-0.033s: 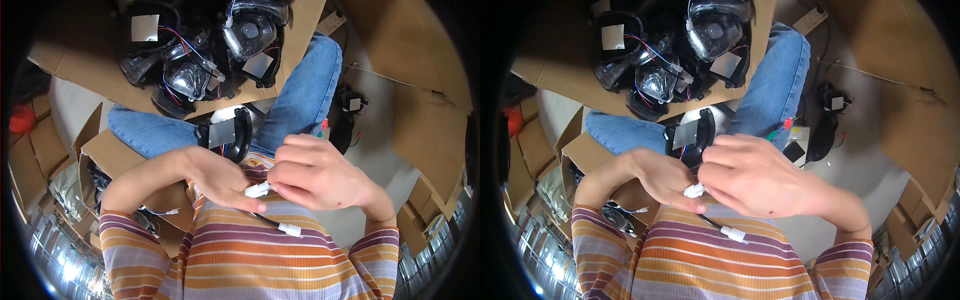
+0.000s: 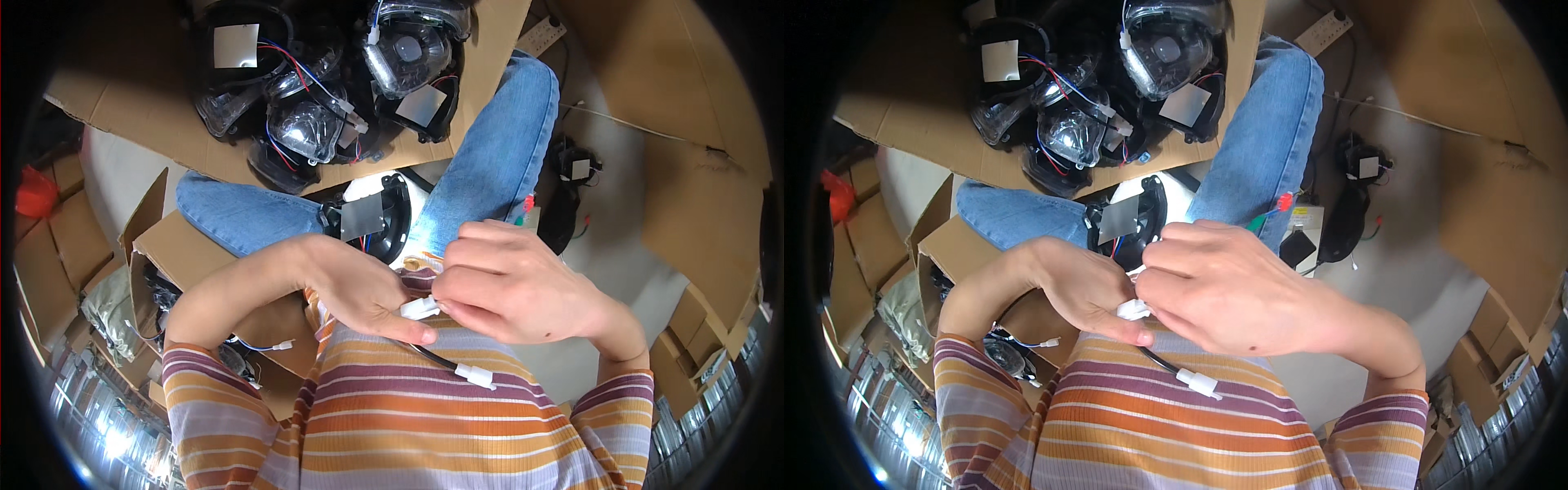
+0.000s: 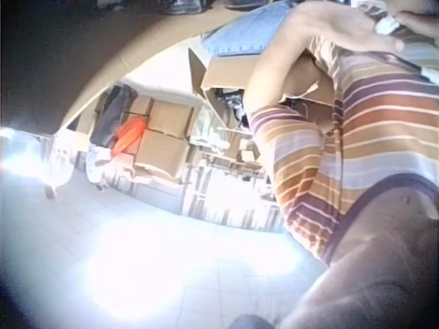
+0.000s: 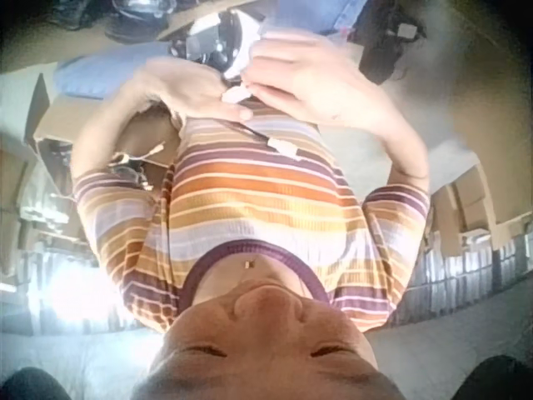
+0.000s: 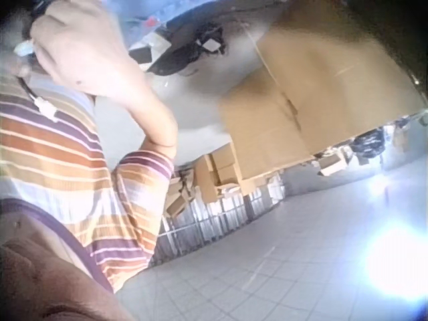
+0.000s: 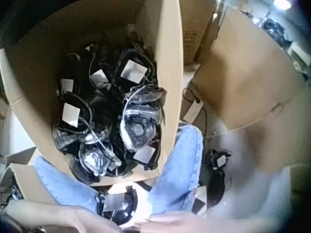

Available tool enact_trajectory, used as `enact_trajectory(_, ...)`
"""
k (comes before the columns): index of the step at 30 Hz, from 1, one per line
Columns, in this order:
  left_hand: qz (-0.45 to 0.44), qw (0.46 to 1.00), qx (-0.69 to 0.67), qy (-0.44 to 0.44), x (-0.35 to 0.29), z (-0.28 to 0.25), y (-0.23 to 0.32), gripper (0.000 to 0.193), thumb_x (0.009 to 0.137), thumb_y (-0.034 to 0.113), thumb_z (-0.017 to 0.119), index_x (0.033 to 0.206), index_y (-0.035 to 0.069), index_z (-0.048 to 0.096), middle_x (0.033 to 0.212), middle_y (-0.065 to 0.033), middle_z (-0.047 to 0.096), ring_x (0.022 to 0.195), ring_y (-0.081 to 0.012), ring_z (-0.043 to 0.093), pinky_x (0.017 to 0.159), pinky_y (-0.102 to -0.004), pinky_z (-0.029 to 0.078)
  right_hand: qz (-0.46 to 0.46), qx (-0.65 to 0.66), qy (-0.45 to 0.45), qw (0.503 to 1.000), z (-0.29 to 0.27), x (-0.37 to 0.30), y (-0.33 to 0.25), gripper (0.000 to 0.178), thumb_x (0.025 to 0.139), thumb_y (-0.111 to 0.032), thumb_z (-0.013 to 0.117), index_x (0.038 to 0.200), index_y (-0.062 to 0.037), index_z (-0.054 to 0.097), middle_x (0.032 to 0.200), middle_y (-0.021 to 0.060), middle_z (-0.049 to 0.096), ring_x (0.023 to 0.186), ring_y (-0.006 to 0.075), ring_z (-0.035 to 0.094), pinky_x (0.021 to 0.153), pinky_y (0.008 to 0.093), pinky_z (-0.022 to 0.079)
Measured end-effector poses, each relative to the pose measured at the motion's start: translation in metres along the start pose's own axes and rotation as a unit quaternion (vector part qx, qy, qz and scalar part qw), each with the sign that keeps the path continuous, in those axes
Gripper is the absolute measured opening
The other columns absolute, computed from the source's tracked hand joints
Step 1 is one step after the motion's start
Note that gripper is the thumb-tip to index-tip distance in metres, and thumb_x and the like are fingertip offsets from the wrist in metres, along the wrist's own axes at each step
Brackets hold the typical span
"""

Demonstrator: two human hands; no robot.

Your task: The person organizes and sorts fan housing components and wiring harnesses by hand, taking them from large cardboard boxes.

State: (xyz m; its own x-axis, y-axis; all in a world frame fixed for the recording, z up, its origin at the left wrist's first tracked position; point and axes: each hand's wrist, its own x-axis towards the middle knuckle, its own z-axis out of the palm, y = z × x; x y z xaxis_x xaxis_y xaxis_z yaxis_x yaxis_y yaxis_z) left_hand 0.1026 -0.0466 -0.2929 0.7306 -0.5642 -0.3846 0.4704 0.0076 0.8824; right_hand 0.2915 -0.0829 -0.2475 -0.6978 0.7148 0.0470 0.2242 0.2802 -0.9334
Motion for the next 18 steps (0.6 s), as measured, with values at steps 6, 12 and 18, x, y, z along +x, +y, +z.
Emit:
enact_trajectory(6, 0.046, 0.990, -0.114, 0.062, -0.005, -0.013, 0.005, 0.058, 0.086, 0.055, 0.030, 0.092, 0.006, 0.061, 0.069, -0.0104, 0.055, 0.065, -0.0186, 0.052, 0.063, -0.0300, 0.043, -0.024, -0.003, 0.067, 0.997, -0.002, 0.006, 0.019, 0.012, 0.065, -0.004, 0.061, 0.067, -0.0028, 0.050, 0.066, 0.0058, 0.044, 0.061, 0.0214, 0.045, 0.053, 0.0310, 0.038)
enact_trajectory(12, 0.193, 0.909, -0.174, 0.326, -0.019, -0.001, -0.010, 0.019, 0.084, 0.014, 0.051, 0.091, 0.000, 0.062, 0.073, -0.0084, 0.059, 0.062, -0.0176, 0.052, 0.057, -0.0291, 0.041, 0.103, 0.020, 0.188, 0.977, -0.040, -0.025, 0.018, 0.006, 0.068, 0.000, 0.058, 0.074, -0.0011, 0.056, 0.067, 0.0060, 0.051, 0.060, 0.0180, 0.049, 0.053, 0.0267, 0.038)
enact_trajectory(18, 0.241, 0.813, -0.290, 0.443, -0.019, 0.021, -0.020, 0.014, 0.079, 0.003, 0.056, 0.092, -0.001, 0.061, 0.082, -0.0060, 0.059, 0.077, -0.0118, 0.052, 0.069, -0.0245, 0.041, 0.108, 0.087, 0.171, 0.975, -0.021, -0.045, -0.002, 0.009, 0.066, 0.000, 0.062, 0.074, -0.0016, 0.059, 0.070, 0.0054, 0.054, 0.062, 0.0171, 0.049, 0.054, 0.0266, 0.037)
